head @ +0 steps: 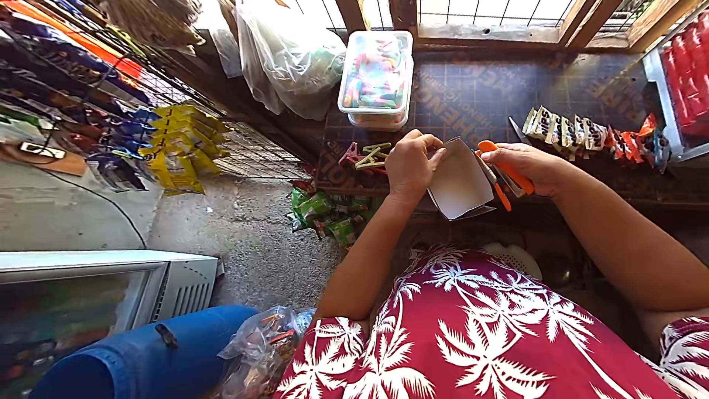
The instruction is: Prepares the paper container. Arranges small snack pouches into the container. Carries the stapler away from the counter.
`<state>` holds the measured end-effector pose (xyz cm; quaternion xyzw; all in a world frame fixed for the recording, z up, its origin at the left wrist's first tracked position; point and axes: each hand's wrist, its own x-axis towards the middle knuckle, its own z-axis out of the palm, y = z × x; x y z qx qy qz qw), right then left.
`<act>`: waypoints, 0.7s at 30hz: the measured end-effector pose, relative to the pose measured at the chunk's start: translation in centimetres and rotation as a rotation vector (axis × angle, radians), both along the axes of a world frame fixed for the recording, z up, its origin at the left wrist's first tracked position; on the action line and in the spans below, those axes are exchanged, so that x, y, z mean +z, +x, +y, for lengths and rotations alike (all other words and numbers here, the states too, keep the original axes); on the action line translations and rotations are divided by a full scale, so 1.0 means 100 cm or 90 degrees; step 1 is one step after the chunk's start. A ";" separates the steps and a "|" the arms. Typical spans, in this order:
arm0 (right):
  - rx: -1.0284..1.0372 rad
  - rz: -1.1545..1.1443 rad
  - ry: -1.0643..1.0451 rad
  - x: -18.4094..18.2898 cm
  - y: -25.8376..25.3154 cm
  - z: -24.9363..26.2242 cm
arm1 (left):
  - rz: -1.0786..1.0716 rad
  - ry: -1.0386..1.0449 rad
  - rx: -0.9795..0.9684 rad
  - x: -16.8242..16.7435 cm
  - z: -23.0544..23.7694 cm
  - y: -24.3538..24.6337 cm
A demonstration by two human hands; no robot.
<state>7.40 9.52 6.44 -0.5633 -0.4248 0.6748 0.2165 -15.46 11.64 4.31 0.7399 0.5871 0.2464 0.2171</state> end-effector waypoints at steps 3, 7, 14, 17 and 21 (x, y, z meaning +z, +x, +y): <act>-0.013 0.004 -0.002 -0.002 0.000 0.000 | 0.008 0.026 0.008 -0.002 -0.002 0.003; -0.099 0.013 -0.004 0.003 0.002 0.001 | 0.015 0.036 0.003 -0.003 -0.001 0.003; -0.393 0.238 0.211 0.014 -0.004 0.017 | 0.028 0.014 -0.021 0.004 -0.002 0.005; -0.443 0.256 0.354 0.026 -0.022 0.023 | 0.041 -0.010 -0.067 0.015 -0.005 0.009; -0.445 0.168 0.558 0.030 -0.044 0.028 | 0.065 -0.024 -0.122 0.035 -0.012 0.022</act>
